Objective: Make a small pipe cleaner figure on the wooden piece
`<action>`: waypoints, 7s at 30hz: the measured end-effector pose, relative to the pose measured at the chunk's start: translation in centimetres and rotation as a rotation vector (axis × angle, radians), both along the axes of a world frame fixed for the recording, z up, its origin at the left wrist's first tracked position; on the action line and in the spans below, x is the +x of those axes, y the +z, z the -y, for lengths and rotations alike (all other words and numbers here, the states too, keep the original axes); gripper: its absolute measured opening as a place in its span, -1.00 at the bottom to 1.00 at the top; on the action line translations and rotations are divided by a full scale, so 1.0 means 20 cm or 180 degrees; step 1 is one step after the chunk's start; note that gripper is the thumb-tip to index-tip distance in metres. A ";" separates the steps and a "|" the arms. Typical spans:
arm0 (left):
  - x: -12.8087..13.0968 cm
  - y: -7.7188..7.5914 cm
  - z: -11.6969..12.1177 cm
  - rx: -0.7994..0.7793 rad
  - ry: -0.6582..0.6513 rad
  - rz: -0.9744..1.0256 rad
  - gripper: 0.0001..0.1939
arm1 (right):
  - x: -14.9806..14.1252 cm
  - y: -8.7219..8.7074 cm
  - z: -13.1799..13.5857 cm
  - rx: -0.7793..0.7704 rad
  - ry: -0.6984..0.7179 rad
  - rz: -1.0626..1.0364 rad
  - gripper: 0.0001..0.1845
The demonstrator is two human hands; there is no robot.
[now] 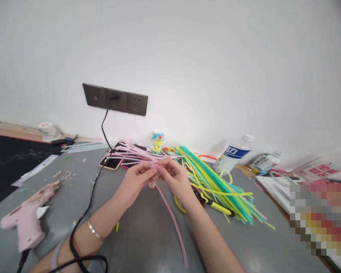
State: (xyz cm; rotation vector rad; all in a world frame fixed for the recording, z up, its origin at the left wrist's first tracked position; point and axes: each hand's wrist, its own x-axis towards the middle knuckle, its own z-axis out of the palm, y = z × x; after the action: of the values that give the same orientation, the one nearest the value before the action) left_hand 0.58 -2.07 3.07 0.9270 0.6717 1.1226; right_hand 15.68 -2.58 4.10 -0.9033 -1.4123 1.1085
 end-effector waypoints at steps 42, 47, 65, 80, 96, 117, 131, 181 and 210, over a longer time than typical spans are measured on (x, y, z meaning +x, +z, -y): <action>-0.01 0.03 0.01 0.0018 -0.0430 -0.0144 -0.68 | 0.03 0.02 0.00 -0.1414 0.0917 -0.1074 -0.75; -0.01 0.02 0.01 0.0095 -0.0137 -0.0193 -0.70 | 0.02 0.02 0.00 -0.1226 0.0887 -0.1055 -0.75; 0.00 0.03 0.02 0.0187 -0.0265 -0.0322 -0.68 | 0.05 -0.01 -0.01 -0.1327 0.1222 -0.1223 -0.80; -0.01 0.03 0.02 0.0253 -0.0343 -0.0299 -0.67 | 0.05 0.01 -0.01 -0.1174 0.1188 -0.0934 -0.75; -0.01 0.00 0.00 0.0539 -0.0162 -0.0752 -0.67 | 0.07 0.02 0.00 -0.0762 0.0948 -0.0197 -0.66; -0.01 0.02 0.01 0.0013 -0.0470 -0.0160 -0.72 | 0.05 0.02 0.00 -0.0907 0.0715 -0.1013 -0.68; -0.02 0.02 0.01 -0.0351 -0.0935 0.0008 -0.71 | 0.06 0.00 -0.01 -0.0629 0.0534 -0.0598 -0.78; -0.01 0.04 -0.02 -0.0093 0.0269 0.0147 -0.60 | 0.09 -0.01 -0.05 -0.0191 0.0011 0.0003 -0.73; -0.04 -0.01 -0.04 0.0173 0.0381 -0.0404 -0.69 | 0.09 0.00 -0.04 -0.0067 0.0171 0.0372 -0.70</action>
State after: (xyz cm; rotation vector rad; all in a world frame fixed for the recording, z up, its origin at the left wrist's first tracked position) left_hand -0.14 -1.30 2.90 1.0216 0.8123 1.1998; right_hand 17.47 -1.81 4.18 -0.9631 -1.5308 1.1279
